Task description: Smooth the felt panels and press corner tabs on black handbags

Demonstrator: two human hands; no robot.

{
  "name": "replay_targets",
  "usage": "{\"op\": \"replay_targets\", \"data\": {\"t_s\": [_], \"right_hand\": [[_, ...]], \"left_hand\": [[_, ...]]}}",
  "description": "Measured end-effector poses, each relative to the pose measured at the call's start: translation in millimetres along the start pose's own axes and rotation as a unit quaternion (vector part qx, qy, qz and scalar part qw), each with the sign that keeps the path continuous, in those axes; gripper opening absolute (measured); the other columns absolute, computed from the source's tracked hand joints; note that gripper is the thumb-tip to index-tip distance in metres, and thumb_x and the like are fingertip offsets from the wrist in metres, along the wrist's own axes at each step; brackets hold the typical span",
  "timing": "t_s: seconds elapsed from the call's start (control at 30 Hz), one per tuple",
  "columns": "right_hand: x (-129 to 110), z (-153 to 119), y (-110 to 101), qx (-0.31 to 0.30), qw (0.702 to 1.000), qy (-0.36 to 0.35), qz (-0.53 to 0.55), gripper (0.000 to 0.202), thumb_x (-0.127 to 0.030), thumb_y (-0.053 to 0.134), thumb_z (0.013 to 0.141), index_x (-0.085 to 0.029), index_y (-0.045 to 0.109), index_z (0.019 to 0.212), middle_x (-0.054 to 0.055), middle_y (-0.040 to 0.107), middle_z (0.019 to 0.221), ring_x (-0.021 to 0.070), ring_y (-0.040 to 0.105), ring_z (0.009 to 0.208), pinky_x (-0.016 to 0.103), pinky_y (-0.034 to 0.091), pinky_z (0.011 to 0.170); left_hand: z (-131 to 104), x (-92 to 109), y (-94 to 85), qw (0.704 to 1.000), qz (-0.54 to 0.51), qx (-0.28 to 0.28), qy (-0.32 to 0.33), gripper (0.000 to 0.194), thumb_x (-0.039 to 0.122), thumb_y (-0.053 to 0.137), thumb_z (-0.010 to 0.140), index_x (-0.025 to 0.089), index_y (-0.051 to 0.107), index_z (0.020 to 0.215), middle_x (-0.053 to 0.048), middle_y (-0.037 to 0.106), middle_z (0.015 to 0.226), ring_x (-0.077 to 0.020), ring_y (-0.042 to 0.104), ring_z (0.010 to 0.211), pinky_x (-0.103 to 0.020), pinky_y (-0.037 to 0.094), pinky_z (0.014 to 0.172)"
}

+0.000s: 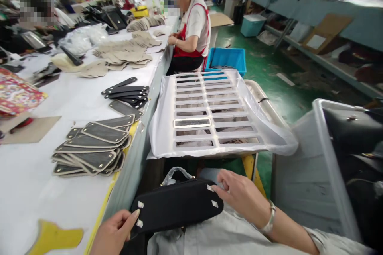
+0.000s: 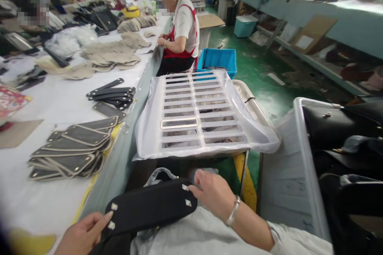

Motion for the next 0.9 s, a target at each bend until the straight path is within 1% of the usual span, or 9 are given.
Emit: {"op": "replay_targets", "data": {"t_s": [0.07, 0.13, 0.23, 0.3, 0.37, 0.57, 0.67, 0.8, 0.9], "right_hand": [[-34.6, -0.5, -6.1, 0.036, 0.996, -0.082, -0.005, 0.015, -0.032, 0.055, 0.084, -0.017, 0.057, 0.086, 0.003, 0.06, 0.078, 0.0168, 0.055, 0.073, 0.028, 0.04, 0.066], [-78.3, -1.4, 4.3, 0.024, 0.982, -0.186, 0.003, 0.025, -0.036, 0.059, 0.083, -0.017, 0.057, 0.1, 0.007, 0.061, 0.095, 0.0207, 0.056, 0.089, 0.034, 0.042, 0.08], [-138.3, -1.4, 40.6, -0.036, 0.949, -0.314, -0.001, 0.063, -0.047, 0.071, 0.072, -0.016, 0.05, 0.123, 0.011, 0.055, 0.122, 0.0269, 0.048, 0.111, 0.041, 0.035, 0.099], [-165.5, 2.5, 66.5, -0.058, 0.931, -0.359, -0.016, 0.083, -0.054, 0.073, 0.066, -0.013, 0.044, 0.132, 0.014, 0.048, 0.132, 0.0299, 0.043, 0.119, 0.044, 0.03, 0.105], [-183.5, 8.4, 88.9, -0.069, 0.923, -0.378, -0.028, 0.092, -0.059, 0.071, 0.065, -0.01, 0.04, 0.135, 0.016, 0.044, 0.137, 0.031, 0.04, 0.122, 0.044, 0.029, 0.106], [-206.1, 21.4, 121.4, -0.078, 0.928, -0.36, -0.052, 0.091, -0.059, 0.07, 0.065, -0.006, 0.042, 0.134, 0.019, 0.045, 0.135, 0.0324, 0.04, 0.122, 0.047, 0.03, 0.105], [-209.0, 22.3, 122.8, -0.083, 0.932, -0.35, -0.055, 0.086, -0.053, 0.07, 0.065, -0.007, 0.044, 0.132, 0.018, 0.047, 0.134, 0.0319, 0.041, 0.121, 0.047, 0.03, 0.105], [-210.5, 21.8, 119.2, -0.084, 0.937, -0.337, -0.049, 0.085, -0.046, 0.075, 0.062, -0.01, 0.045, 0.132, 0.016, 0.048, 0.133, 0.0298, 0.042, 0.121, 0.045, 0.031, 0.106], [-211.6, 22.2, 119.7, -0.089, 0.938, -0.33, -0.062, 0.085, -0.043, 0.076, 0.061, -0.009, 0.044, 0.132, 0.017, 0.048, 0.133, 0.0304, 0.041, 0.122, 0.046, 0.031, 0.106]], "left_hand": [[2.1, 2.3, -2.4, 1.0, 0.0, 0.004, 0.012, 0.057, 0.076, 0.049, 0.065, 0.021, 0.048, 0.054, 0.006, 0.039, 0.041, -0.0121, 0.037, 0.045, -0.024, 0.031, 0.05], [4.7, 2.8, -3.3, 1.0, 0.0, 0.002, 0.021, 0.055, 0.074, 0.048, 0.067, 0.021, 0.048, 0.054, 0.005, 0.042, 0.042, -0.0132, 0.041, 0.047, -0.024, 0.031, 0.051], [7.7, 2.9, -2.2, 0.999, -0.005, -0.008, 0.034, 0.052, 0.069, 0.047, 0.072, 0.02, 0.048, 0.056, 0.005, 0.044, 0.043, -0.0136, 0.043, 0.047, -0.024, 0.031, 0.051], [8.4, 4.0, -1.7, 0.999, -0.011, -0.008, 0.046, 0.049, 0.066, 0.047, 0.075, 0.02, 0.048, 0.056, 0.005, 0.044, 0.044, -0.0132, 0.043, 0.048, -0.024, 0.031, 0.05], [8.1, 6.3, -2.2, 0.998, -0.019, -0.003, 0.058, 0.047, 0.062, 0.047, 0.077, 0.02, 0.047, 0.056, 0.005, 0.044, 0.045, -0.0128, 0.043, 0.048, -0.024, 0.031, 0.05], [8.0, 13.2, -6.9, 0.995, -0.045, 0.008, 0.084, 0.042, 0.053, 0.051, 0.079, 0.02, 0.043, 0.055, 0.005, 0.043, 0.048, -0.012, 0.041, 0.05, -0.023, 0.03, 0.05], [13.4, 9.0, -6.9, 0.993, -0.078, -0.012, 0.089, 0.041, 0.051, 0.056, 0.077, 0.02, 0.044, 0.055, 0.006, 0.043, 0.048, -0.0113, 0.04, 0.049, -0.023, 0.03, 0.05], [20.0, 1.5, -1.9, 0.971, -0.205, -0.081, 0.093, 0.04, 0.053, 0.053, 0.081, 0.019, 0.046, 0.061, 0.007, 0.044, 0.048, -0.01, 0.039, 0.046, -0.022, 0.03, 0.049], [21.7, -2.7, -6.7, 0.955, -0.269, -0.083, 0.093, 0.038, 0.054, 0.05, 0.083, 0.019, 0.048, 0.067, 0.007, 0.043, 0.051, -0.0085, 0.035, 0.046, -0.022, 0.028, 0.048]]}}
Point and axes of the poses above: each hand's wrist, its own z-axis towards the middle knuckle, its own y-axis out of the palm, x = y × z, the point moved 10 cm from there along z, towards the middle knuckle
